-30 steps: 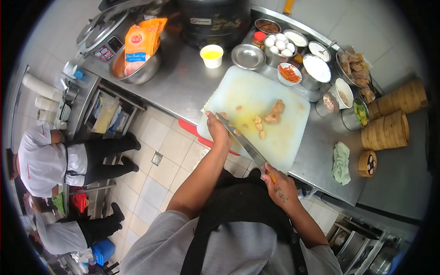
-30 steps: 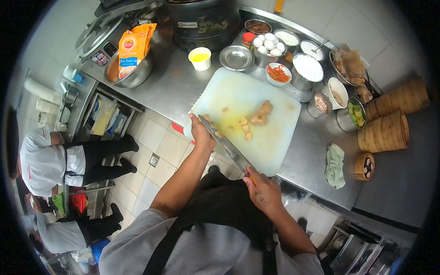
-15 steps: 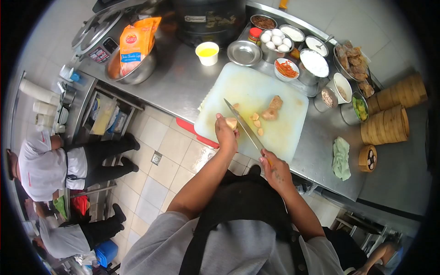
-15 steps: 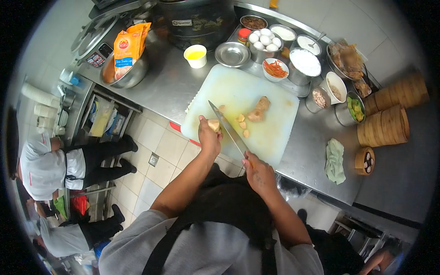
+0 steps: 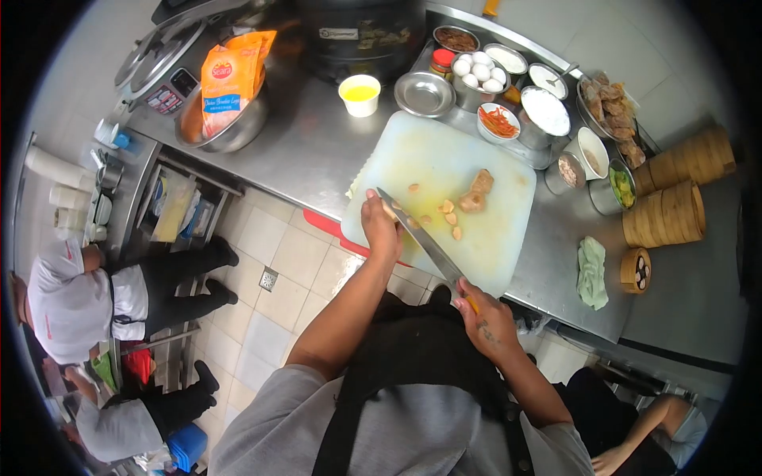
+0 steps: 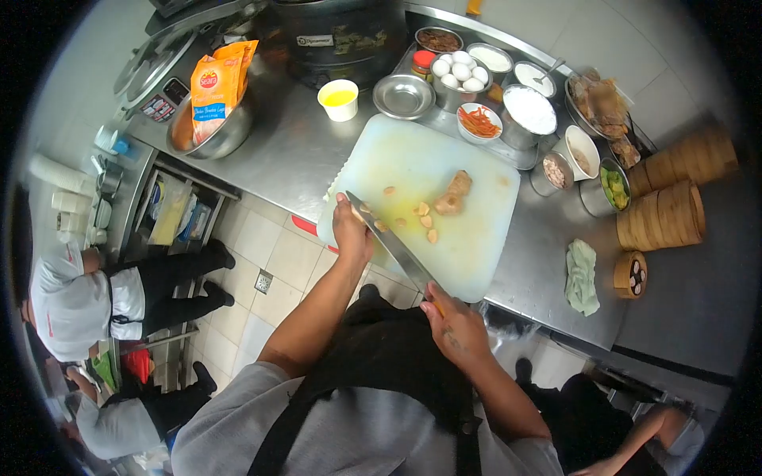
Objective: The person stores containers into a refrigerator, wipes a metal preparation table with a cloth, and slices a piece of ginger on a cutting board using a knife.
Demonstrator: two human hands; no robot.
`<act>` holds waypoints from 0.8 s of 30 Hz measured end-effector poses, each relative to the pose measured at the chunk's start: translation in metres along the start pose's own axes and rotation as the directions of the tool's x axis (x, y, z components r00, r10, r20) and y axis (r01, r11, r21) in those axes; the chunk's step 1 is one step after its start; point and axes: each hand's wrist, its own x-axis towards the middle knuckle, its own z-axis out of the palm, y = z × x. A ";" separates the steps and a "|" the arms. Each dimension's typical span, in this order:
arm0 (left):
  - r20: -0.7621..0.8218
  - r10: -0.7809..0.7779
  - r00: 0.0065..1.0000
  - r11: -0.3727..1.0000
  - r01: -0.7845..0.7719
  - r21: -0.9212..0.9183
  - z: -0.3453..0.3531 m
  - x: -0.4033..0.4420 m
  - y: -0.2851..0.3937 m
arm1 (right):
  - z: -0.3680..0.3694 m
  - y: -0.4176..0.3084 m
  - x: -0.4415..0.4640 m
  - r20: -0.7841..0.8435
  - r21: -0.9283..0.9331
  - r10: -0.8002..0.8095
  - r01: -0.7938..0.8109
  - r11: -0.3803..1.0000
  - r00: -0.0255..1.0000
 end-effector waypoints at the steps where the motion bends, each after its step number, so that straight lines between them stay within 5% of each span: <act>1: 0.009 -0.007 1.000 1.000 0.007 0.002 -0.001 -0.001 -0.003 | 0.008 0.003 0.006 -0.008 -0.003 0.008 -0.008 1.000 1.000; 4: -0.070 -0.112 0.991 0.980 0.122 0.157 -0.001 -0.009 -0.007 | 0.023 0.009 0.026 0.011 0.076 0.129 -0.129 0.989 0.992; 6: 0.120 -0.147 0.982 0.982 0.129 0.141 -0.008 -0.002 -0.006 | 0.025 0.004 0.039 0.062 0.098 0.289 -0.294 0.951 0.955; 10: 0.119 -0.198 0.973 0.980 0.193 0.053 -0.011 0.016 0.016 | 0.019 -0.014 0.019 -0.038 0.064 0.143 -0.141 0.988 0.989; 18: -0.081 -0.312 0.947 0.950 0.309 -0.052 -0.017 0.035 0.021 | 0.030 -0.041 -0.006 -0.034 -0.097 0.114 -0.117 0.988 0.993; 24: 0.081 -0.342 0.936 0.939 0.344 -0.012 -0.025 0.038 0.007 | 0.044 -0.033 0.011 -0.098 -0.042 0.051 -0.055 0.998 0.994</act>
